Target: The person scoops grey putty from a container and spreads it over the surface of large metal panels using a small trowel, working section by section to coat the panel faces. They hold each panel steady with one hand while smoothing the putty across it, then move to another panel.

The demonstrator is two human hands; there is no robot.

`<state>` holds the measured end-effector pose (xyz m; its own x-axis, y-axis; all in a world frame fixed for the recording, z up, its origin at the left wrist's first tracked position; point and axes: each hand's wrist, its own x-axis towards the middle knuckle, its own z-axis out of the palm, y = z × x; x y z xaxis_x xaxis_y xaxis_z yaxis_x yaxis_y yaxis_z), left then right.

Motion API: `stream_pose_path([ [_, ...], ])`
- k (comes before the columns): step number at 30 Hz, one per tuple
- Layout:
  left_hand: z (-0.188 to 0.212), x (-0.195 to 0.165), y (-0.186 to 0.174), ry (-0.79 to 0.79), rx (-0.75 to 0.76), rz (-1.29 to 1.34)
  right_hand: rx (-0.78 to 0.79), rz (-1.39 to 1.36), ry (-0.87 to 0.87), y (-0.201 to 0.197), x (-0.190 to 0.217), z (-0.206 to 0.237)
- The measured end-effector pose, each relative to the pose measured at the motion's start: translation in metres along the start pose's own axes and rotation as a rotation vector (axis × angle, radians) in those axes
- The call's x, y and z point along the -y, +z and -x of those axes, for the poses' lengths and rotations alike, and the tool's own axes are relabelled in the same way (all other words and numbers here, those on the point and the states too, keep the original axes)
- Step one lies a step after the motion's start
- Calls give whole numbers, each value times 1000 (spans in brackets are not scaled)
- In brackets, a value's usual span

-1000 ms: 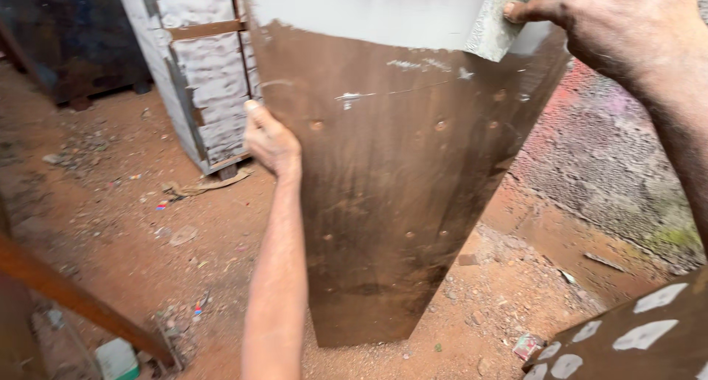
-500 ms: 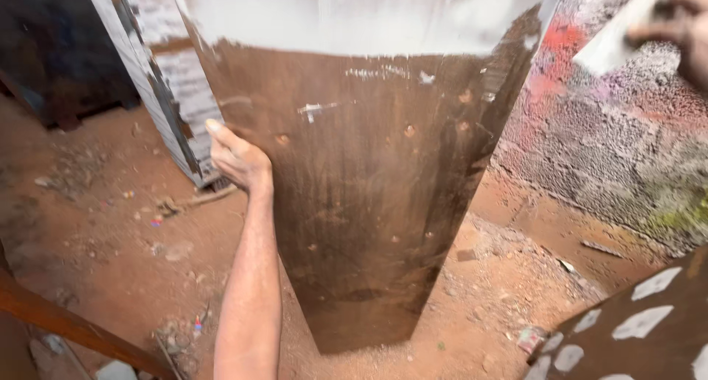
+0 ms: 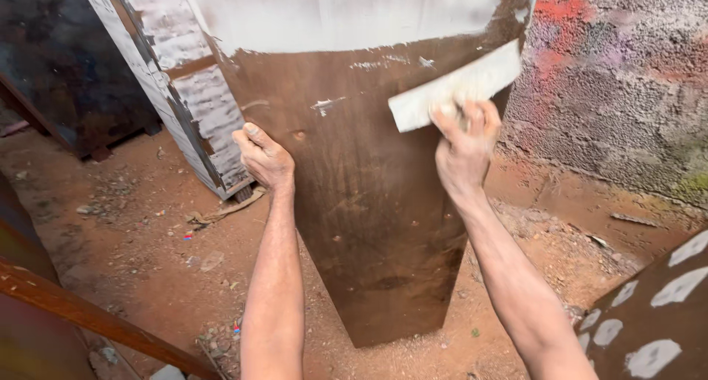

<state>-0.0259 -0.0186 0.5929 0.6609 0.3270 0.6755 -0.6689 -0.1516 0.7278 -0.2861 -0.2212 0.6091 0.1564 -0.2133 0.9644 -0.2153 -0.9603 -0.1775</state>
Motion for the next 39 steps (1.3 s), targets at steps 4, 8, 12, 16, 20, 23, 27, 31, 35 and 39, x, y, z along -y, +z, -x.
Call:
stream_pose_path([
  [4, 1, 6, 1, -31, 41, 28, -67, -20, 22, 46, -9, -26],
  [8, 1, 17, 6, 19, 16, 54, 123, 62, 164, 57, 3, 18],
  [12, 6, 32, 2, -26, 89, 78, 361, 40, 364, 23, 25, 81],
  [16, 18, 46, -17, 65, 185, 151, 254, 220, 443, -8, 9, 38],
  [20, 37, 59, -41, -98, 242, 145, 44, -202, 744, -12, -10, -55],
  [23, 45, 69, -51, -309, 290, 243, 294, -121, 692, -22, 4, -72],
  [27, 46, 80, -53, -407, 316, 312, 208, -668, 941, -47, 8, -78],
  [31, 44, 83, -52, -419, 336, 374, 48, -619, 902, -41, -14, -104],
  [35, 45, 77, -52, -406, 304, 319, 25, -340, 730, -11, -19, -101],
  [39, 50, 74, -52, -444, 315, 411, 43, -341, 662, 21, 5, -69],
])
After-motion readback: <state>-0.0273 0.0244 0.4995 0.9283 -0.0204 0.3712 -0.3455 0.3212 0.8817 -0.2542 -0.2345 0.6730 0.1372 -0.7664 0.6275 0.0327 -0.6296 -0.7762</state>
